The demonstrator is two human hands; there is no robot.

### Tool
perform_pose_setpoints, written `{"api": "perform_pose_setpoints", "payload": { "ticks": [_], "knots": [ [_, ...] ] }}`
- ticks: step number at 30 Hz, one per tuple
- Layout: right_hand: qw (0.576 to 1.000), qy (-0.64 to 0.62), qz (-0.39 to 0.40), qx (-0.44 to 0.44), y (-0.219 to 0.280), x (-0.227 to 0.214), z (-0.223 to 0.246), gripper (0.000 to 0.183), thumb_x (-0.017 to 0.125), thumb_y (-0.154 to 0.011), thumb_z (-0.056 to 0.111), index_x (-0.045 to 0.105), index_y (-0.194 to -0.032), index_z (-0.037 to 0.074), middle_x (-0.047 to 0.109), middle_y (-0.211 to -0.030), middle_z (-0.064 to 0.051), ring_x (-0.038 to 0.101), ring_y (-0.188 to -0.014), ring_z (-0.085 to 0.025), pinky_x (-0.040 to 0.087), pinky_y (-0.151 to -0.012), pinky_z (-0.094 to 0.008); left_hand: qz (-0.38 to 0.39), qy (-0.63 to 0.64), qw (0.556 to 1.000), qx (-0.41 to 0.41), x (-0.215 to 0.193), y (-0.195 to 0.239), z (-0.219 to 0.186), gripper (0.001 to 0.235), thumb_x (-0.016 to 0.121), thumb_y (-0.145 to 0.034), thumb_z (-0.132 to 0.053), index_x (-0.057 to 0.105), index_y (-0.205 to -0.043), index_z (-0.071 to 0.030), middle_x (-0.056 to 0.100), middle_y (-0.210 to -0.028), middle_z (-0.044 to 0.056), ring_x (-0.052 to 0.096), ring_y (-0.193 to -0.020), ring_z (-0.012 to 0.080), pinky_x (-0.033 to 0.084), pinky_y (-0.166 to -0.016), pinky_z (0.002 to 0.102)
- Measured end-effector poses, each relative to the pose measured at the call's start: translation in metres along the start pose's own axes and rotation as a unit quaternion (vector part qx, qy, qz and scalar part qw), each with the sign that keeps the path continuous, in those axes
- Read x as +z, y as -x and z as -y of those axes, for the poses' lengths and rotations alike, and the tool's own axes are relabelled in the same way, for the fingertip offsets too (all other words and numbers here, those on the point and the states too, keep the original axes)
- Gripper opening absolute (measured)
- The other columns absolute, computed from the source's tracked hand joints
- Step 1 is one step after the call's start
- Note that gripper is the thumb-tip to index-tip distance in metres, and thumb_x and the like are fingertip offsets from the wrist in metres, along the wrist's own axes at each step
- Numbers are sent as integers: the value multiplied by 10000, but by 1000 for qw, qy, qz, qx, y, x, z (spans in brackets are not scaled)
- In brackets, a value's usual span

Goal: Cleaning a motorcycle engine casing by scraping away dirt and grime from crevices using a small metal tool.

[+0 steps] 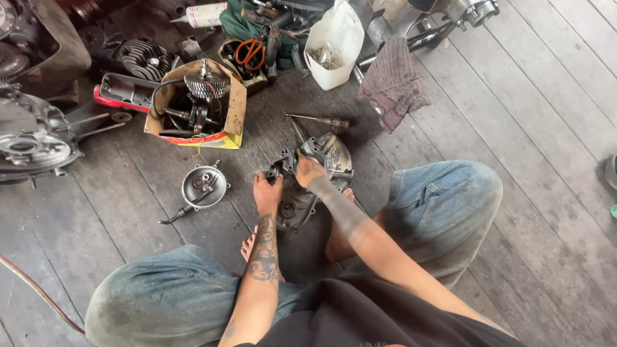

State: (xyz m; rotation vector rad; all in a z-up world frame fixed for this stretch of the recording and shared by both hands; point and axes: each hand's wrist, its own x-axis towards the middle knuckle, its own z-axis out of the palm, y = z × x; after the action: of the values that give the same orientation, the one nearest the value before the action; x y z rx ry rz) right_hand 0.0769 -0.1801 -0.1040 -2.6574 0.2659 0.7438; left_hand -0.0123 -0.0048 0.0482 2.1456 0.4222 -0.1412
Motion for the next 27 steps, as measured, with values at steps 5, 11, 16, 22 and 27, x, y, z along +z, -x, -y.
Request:
{"api": "perform_pose_setpoints", "payload": {
  "ticks": [5, 11, 16, 22, 27],
  "knots": [
    [998, -33, 31, -32, 105, -75, 28, 676, 383, -1024, 384, 253, -1643, 146, 532, -1520, -208, 501, -1401, -402, 442, -1109, -619, 5, 5, 1000, -14, 9, -6, 6, 850, 711, -895, -509, 520, -1449, 106, 470, -1491, 380, 470, -1413, 518, 392, -1194, 557],
    [1000, -3, -23, 7, -35, -7, 1, 707, 390, -1017, 520, 249, -1636, 208, 520, -1541, -127, 494, -1424, -304, 426, -1120, -515, -60, -24, 997, 49, 15, -9, 15, 692, 781, -846, -392, 617, -1327, 77, 589, -1323, 364, 582, -1276, 533, 489, -1095, 581],
    [974, -222, 18, 25, 160, -101, 41, 758, 363, -1020, 460, 240, -1657, 67, 511, -1528, -212, 435, -1448, -352, 410, -1122, -397, -4, -29, 999, -31, 12, -11, 5, 827, 730, -892, -512, 535, -1454, 63, 497, -1493, 342, 510, -1402, 474, 427, -1171, 541],
    [996, -87, -30, -13, -55, 7, -9, 764, 456, -974, 637, 346, -1595, 207, 455, -1591, -80, 425, -1476, -274, 407, -1189, -462, 14, -32, 999, -13, 5, -5, 2, 834, 695, -919, -510, 500, -1482, 73, 460, -1506, 367, 488, -1402, 517, 425, -1161, 581],
    [990, 112, 30, -79, 82, -57, 13, 680, 427, -1017, 437, 335, -1593, 88, 522, -1521, -212, 534, -1369, -385, 473, -1111, -516, 0, -42, 999, -11, 10, -8, 6, 838, 708, -892, -532, 531, -1447, 71, 494, -1476, 373, 515, -1372, 528, 435, -1147, 594]
  ]
}}
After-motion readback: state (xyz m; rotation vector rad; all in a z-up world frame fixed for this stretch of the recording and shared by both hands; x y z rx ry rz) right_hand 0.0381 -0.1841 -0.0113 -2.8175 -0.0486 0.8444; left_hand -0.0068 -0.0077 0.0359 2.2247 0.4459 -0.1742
